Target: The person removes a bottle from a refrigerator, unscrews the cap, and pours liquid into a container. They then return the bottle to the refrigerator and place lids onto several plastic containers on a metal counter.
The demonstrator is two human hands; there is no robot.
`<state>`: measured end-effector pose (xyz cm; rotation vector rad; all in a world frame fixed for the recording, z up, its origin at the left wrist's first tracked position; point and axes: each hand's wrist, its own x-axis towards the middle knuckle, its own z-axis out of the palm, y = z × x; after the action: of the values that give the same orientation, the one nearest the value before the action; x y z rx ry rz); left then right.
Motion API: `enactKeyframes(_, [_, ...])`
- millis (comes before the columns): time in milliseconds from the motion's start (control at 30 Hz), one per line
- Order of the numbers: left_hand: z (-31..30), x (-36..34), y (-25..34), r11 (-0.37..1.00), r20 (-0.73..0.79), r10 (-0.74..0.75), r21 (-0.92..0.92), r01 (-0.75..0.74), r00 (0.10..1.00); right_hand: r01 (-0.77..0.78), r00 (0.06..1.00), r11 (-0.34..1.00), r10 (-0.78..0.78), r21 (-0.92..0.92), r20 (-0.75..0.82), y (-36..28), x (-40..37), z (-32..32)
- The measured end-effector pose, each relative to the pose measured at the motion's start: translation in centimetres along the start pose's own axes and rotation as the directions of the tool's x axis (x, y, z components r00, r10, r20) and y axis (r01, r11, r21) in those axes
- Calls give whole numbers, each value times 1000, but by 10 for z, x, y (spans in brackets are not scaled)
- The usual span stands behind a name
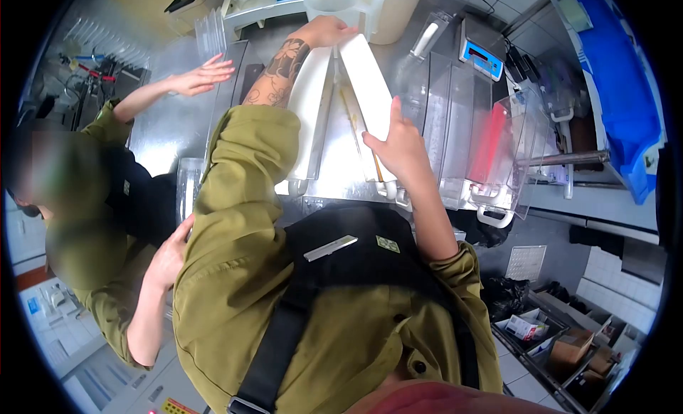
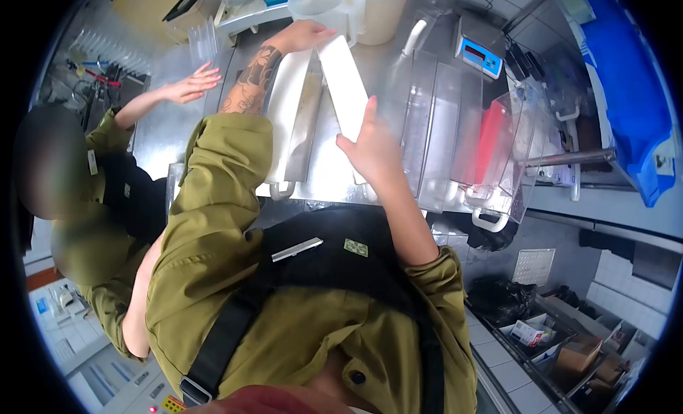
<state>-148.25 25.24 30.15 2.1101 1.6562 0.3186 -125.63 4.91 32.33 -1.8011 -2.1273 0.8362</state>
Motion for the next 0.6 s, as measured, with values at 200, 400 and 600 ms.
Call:
enactKeyframes(200, [13,-8,-2,987,-67,-152,41,155,986,12,999,1000,-12,1,-32,2,1,5])
enactKeyframes(400, [14,-11,0,951,-109,-244,169,259,964,21,998,1000,-21,1,-63,1,1,7])
enactKeyframes(600, [18,33,-9,946,-88,-113,-315,80,990,30,997,1000,-30,4,-73,2,2,9])
